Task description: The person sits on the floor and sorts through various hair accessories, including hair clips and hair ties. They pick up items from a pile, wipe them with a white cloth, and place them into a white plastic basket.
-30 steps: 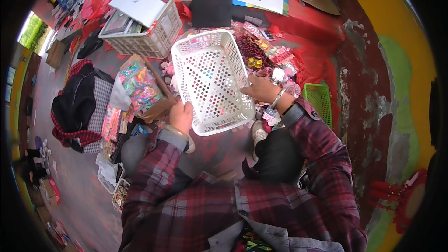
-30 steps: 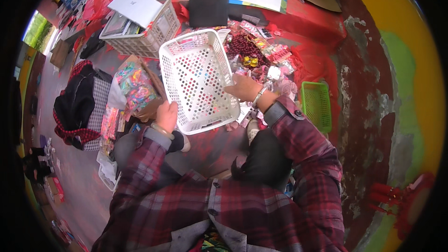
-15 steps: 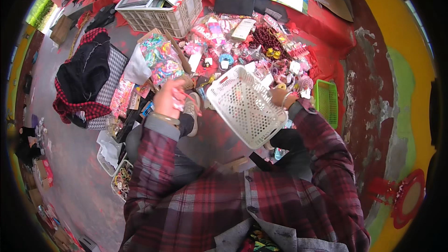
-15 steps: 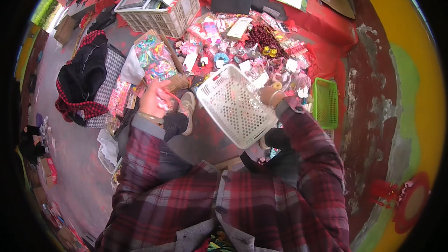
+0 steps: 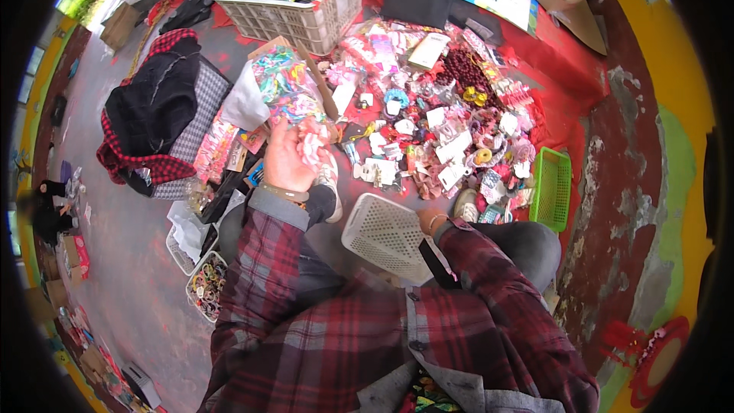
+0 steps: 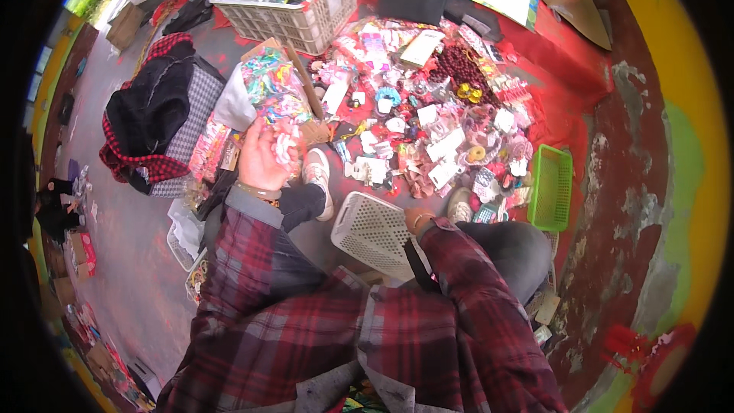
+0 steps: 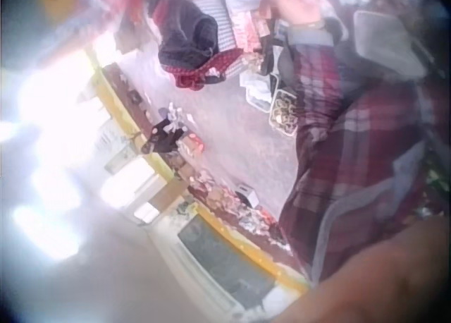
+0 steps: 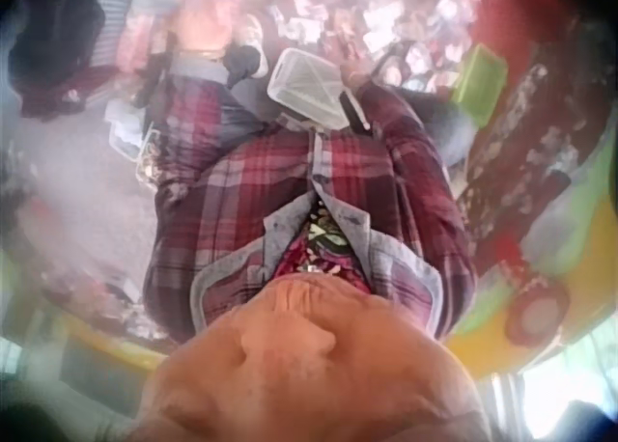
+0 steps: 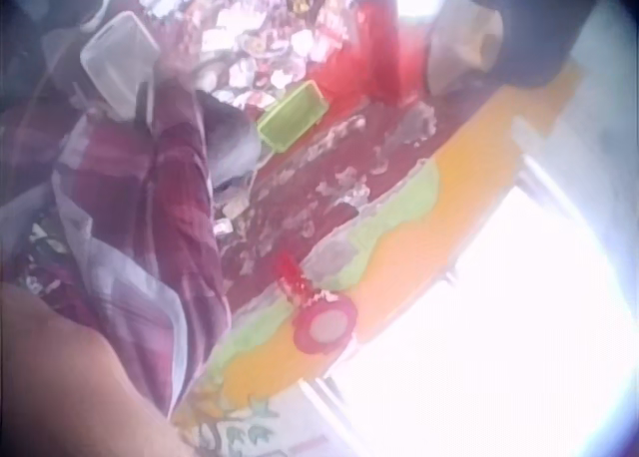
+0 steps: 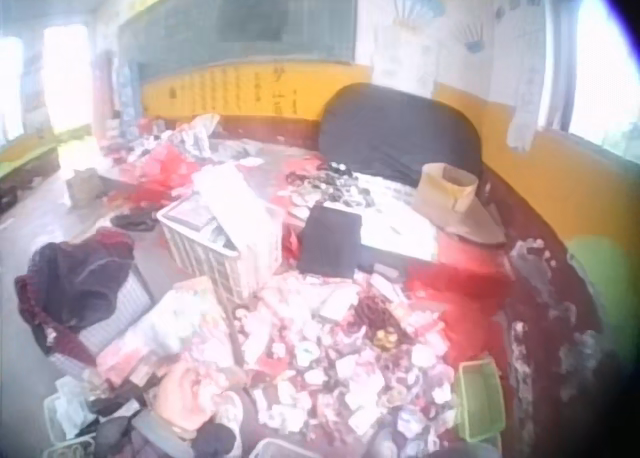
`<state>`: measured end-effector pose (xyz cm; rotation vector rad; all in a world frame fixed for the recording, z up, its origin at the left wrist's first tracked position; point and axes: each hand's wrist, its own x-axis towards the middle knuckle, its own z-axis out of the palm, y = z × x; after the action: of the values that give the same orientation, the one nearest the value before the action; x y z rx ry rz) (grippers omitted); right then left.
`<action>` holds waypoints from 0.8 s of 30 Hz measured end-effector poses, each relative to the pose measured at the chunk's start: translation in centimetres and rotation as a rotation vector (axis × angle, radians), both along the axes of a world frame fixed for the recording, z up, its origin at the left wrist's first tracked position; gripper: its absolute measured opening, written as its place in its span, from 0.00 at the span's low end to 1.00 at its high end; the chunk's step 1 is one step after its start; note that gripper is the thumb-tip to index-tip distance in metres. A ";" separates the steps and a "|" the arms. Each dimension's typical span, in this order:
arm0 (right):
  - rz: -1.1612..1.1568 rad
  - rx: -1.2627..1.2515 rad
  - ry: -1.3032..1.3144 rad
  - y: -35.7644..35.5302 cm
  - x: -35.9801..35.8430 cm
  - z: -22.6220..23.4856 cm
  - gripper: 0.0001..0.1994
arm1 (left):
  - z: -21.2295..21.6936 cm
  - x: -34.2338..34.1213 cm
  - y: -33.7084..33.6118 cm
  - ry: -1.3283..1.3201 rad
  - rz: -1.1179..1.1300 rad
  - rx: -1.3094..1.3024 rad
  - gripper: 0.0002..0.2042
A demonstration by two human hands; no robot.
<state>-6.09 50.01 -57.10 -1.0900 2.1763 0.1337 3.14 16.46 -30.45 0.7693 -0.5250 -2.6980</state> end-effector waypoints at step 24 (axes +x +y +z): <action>0.026 -0.424 -0.237 -8.9 -4.5 24.1 0.19 | -4.7 -3.0 -11.3 -0.880 0.033 -1.054 0.20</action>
<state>-10.58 41.08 -32.98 -1.2901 2.0222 -0.4433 0.17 5.16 -35.20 1.4674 -1.8361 -1.4812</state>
